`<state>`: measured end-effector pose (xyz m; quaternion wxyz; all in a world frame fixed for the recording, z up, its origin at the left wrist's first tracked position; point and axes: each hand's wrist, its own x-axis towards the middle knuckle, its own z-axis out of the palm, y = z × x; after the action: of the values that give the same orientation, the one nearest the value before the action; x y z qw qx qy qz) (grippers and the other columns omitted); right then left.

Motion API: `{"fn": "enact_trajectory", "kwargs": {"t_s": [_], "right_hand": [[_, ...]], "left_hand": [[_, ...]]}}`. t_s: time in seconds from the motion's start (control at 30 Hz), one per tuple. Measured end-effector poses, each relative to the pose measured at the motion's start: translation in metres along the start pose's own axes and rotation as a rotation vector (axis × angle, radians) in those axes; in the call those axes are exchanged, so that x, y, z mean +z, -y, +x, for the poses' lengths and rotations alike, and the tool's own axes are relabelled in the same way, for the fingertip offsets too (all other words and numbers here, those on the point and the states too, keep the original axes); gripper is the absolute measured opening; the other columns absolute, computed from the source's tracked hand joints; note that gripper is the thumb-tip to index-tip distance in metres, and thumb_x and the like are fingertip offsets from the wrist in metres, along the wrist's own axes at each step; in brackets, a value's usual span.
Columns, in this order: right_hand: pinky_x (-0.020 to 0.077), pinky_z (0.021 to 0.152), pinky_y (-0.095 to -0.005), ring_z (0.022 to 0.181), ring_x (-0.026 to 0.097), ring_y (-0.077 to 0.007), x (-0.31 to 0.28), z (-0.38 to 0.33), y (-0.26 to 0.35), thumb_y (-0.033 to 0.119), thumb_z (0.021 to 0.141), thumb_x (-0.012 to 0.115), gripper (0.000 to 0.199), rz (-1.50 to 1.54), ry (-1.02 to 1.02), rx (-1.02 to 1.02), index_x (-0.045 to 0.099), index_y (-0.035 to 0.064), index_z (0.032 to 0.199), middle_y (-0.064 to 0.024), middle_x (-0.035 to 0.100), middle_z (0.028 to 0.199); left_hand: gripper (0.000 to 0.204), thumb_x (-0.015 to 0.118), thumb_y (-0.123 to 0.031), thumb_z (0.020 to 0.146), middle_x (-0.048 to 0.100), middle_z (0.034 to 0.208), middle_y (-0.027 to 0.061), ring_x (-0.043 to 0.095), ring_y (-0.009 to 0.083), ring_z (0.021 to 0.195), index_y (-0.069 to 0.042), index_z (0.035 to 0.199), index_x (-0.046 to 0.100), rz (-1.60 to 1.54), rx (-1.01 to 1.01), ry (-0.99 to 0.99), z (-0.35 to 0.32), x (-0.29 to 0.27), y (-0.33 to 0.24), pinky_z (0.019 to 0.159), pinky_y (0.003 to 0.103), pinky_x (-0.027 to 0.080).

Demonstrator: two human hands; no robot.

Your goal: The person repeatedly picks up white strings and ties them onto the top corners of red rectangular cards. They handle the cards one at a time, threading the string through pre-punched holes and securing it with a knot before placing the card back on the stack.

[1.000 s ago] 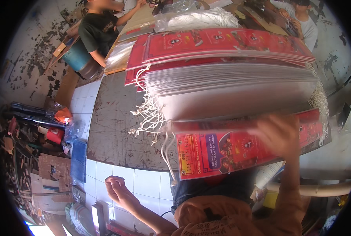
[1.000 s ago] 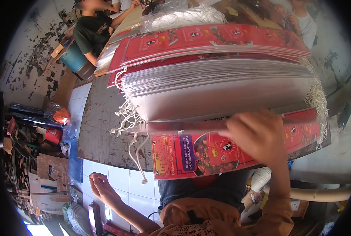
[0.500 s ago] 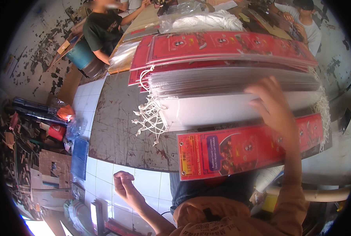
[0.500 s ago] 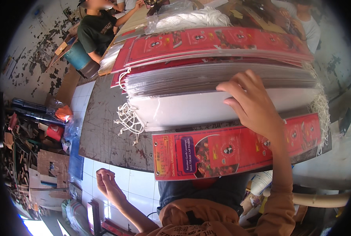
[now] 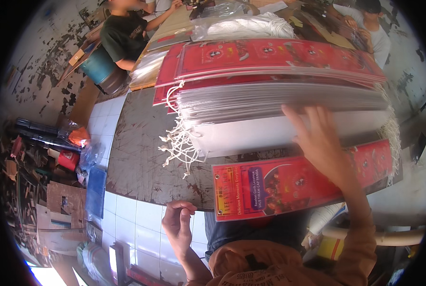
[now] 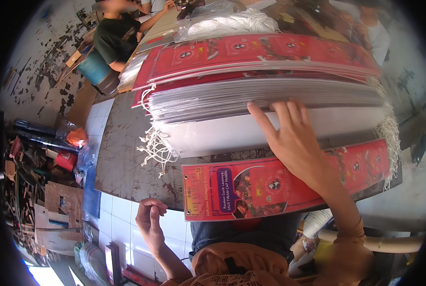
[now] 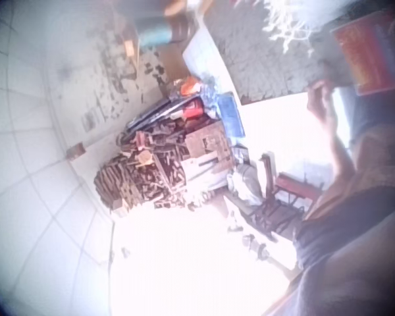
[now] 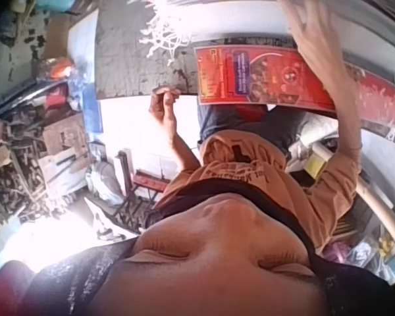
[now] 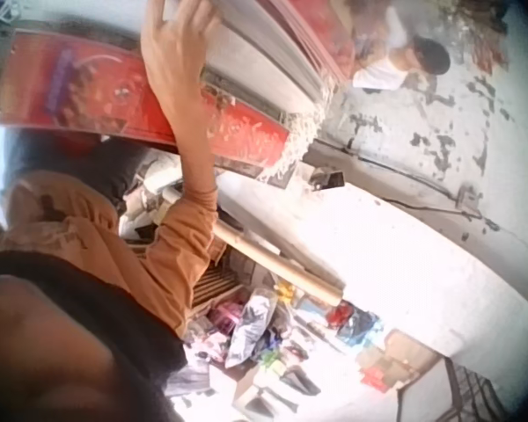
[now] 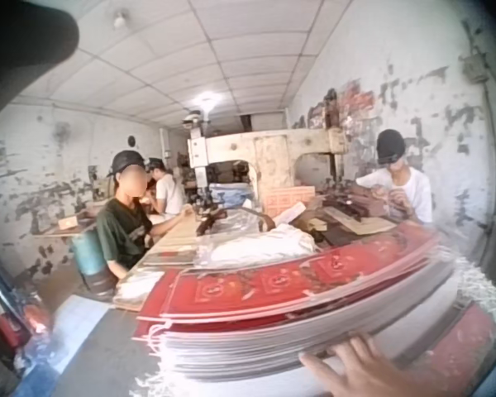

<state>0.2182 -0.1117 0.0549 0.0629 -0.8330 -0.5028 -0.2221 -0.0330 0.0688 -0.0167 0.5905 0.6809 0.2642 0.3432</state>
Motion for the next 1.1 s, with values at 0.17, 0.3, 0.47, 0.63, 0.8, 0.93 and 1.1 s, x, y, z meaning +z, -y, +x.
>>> {"fn": "enact_trajectory", "kwargs": {"t_s": [0.17, 0.3, 0.47, 0.63, 0.8, 0.93, 1.1], "right_hand": [[0.0394, 0.086, -0.0433, 0.096, 0.045, -0.0318, 0.01, -0.001, -0.01, -0.004, 0.065, 0.062, 0.065, 0.026, -0.033, -0.016, 0.045, 0.0117, 0.127, -0.0148, 0.043, 0.101], [0.0403, 0.089, -0.0423, 0.104, 0.043, -0.0352, 0.008, -0.004, -0.012, -0.002, 0.061, 0.069, 0.074, 0.108, -0.065, -0.01, 0.044, 0.0157, 0.128, -0.0161, 0.039, 0.113], [0.0368, 0.095, -0.0443, 0.113, 0.04, -0.0352, -0.005, -0.01, -0.003, 0.008, 0.061, 0.074, 0.077, 0.104, -0.027, 0.094, 0.04, 0.0142, 0.13, -0.0173, 0.032, 0.13], [0.0333, 0.095, -0.049, 0.107, 0.046, -0.0329, -0.025, -0.038, 0.016, 0.009, 0.065, 0.073, 0.069, 0.204, -0.198, 0.191, 0.041, 0.0042, 0.126, -0.018, 0.043, 0.124], [0.0443, 0.067, -0.0327, 0.059, 0.045, -0.015, 0.003, -0.121, 0.047, 0.01, 0.086, 0.047, 0.066, 0.374, -1.052, 0.448, 0.006, -0.0029, 0.136, -0.0112, 0.053, 0.083], [0.0417, 0.065, -0.0285, 0.06, 0.045, -0.0144, 0.013, -0.165, 0.017, 0.012, 0.087, 0.05, 0.053, -0.217, -0.832, 0.957, 0.025, -0.0065, 0.129, -0.0076, 0.052, 0.079], [0.0427, 0.065, -0.033, 0.065, 0.051, -0.0194, -0.024, -0.224, -0.047, 0.01, 0.085, 0.055, 0.035, -0.31, -0.479, 1.23, 0.05, 0.0062, 0.12, -0.0072, 0.055, 0.08]], "left_hand": [[0.023, 0.053, -0.022, 0.089, 0.055, 0.07, 0.0053, 0.047, 0.0091, 0.065, 0.001, 0.087, 0.053, -0.013, -0.012, 0.002, -0.001, 0.006, 0.001, 0.061, 0.022, 0.038], [0.019, 0.053, -0.017, 0.089, 0.057, 0.072, 0.006, 0.051, 0.0096, 0.067, 0.002, 0.088, 0.053, -0.016, -0.012, 0.004, -0.006, 0.001, 0.005, 0.063, 0.022, 0.042], [0.02, 0.053, -0.019, 0.089, 0.056, 0.071, 0.005, 0.05, 0.0093, 0.066, 0.001, 0.087, 0.053, 0.018, -0.015, -0.036, -0.012, -0.005, 0.006, 0.063, 0.021, 0.042], [0.023, 0.053, -0.022, 0.089, 0.055, 0.069, 0.0041, 0.049, 0.009, 0.065, 0.001, 0.085, 0.053, 0.05, -0.032, -0.075, -0.014, -0.003, 0.011, 0.061, 0.021, 0.041], [0.024, 0.053, -0.022, 0.089, 0.054, 0.066, 0.0041, 0.049, 0.0088, 0.062, 0.001, 0.082, 0.053, 0.112, 0.002, -0.11, -0.014, 0.02, 0.014, 0.059, 0.021, 0.039], [0.021, 0.051, -0.02, 0.089, 0.054, 0.064, 0.0039, 0.049, 0.0079, 0.057, 0.001, 0.082, 0.052, 0.2, 0.055, -0.152, -0.015, 0.025, 0.016, 0.052, 0.02, 0.037], [0.026, 0.051, -0.025, 0.089, 0.053, 0.064, 0.0042, 0.049, 0.0084, 0.054, 0.001, 0.083, 0.052, 0.277, 0.115, -0.13, -0.014, 0.024, 0.019, 0.049, 0.02, 0.037]]}}
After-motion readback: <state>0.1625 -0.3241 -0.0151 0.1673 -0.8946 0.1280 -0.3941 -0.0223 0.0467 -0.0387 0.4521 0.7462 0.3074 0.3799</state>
